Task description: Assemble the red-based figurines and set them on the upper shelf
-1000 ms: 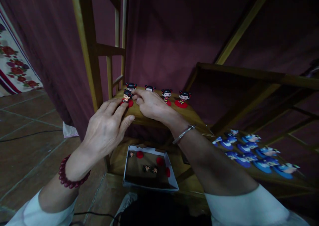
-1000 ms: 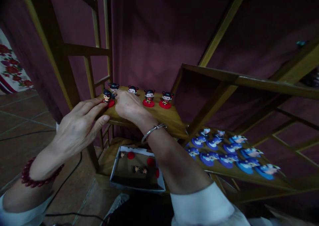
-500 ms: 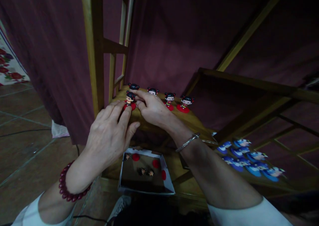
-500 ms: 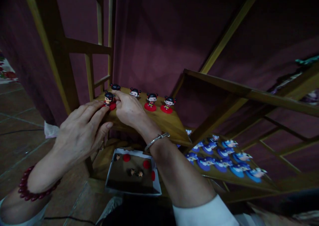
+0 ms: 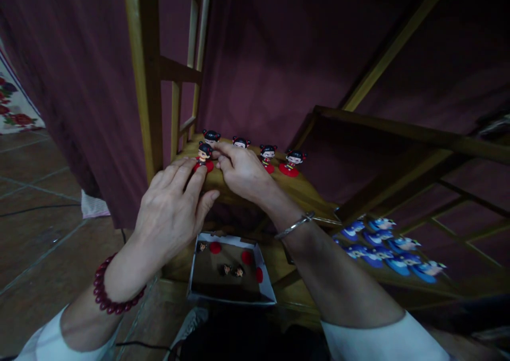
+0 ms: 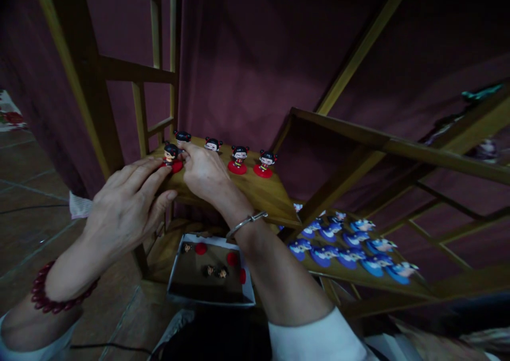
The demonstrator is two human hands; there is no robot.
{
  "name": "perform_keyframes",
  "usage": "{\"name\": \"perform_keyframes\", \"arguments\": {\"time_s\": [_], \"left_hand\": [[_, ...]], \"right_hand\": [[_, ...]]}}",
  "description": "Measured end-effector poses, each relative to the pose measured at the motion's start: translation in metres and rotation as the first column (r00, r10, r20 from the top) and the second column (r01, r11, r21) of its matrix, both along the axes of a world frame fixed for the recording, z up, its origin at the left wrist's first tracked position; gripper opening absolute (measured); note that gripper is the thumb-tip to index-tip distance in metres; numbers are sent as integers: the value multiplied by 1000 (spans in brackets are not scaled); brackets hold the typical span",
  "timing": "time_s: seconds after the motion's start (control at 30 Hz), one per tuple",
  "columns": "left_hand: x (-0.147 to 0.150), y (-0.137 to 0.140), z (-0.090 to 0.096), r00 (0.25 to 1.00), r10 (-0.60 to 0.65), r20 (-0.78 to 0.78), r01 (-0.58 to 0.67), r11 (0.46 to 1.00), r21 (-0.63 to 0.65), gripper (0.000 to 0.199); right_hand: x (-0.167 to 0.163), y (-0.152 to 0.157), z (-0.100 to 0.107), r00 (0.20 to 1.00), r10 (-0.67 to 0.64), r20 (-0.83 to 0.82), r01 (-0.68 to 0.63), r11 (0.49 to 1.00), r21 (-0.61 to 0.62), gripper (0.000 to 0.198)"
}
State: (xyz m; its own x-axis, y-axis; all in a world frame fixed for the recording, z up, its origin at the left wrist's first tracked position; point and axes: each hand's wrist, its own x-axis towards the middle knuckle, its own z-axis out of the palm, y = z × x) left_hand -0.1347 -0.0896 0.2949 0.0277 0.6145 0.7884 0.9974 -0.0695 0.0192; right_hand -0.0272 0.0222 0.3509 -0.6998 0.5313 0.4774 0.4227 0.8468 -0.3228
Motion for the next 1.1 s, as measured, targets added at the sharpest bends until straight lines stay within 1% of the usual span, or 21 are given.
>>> {"name": "perform_keyframes", "arguments": {"time_s": [0.13,0.27,0.4,0.6,0.7,0.8,0.87,1.03,1.1], "left_hand": [[2,-5,2,999,-34,36,34,999,24,41],[4,-12,3,998,-32,46,30,999,42,38],[5,-16,2,1000,-20,10,20,1000,11,38],[7,-15,4,1000,-28,3,28,1000,11,39],[8,-16,5,999,-35,17,34,999,13,40],[8,-17,5,998,-47,32,47,999,1,44],[7,-18,3,998,-55,34,55,998,-5,45],[3,-14,-4,999,-42,19,42,999,-6,44],[3,-13,-6,1000,-25,14,25,1000,-14,44]], "right_hand": [[1,-1,0,999,-31,14,30,998,46,37],[1,-3,-1,997,-74,17,72,995,72,35],[3,-6,0,999,-49,12,48,997,67,34],[6,-8,2,997,-79,-9,79,996,30,33],[6,-8,2,997,-33,-76,37,999,41,34],[5,-9,3,984,20,-178,-4,996,88,35],[5,-10,3,977,47,-206,-25,993,112,35],[2,-9,1,979,168,-117,-149,977,154,35],[1,-8,1,976,205,-74,-192,970,149,35]]}}
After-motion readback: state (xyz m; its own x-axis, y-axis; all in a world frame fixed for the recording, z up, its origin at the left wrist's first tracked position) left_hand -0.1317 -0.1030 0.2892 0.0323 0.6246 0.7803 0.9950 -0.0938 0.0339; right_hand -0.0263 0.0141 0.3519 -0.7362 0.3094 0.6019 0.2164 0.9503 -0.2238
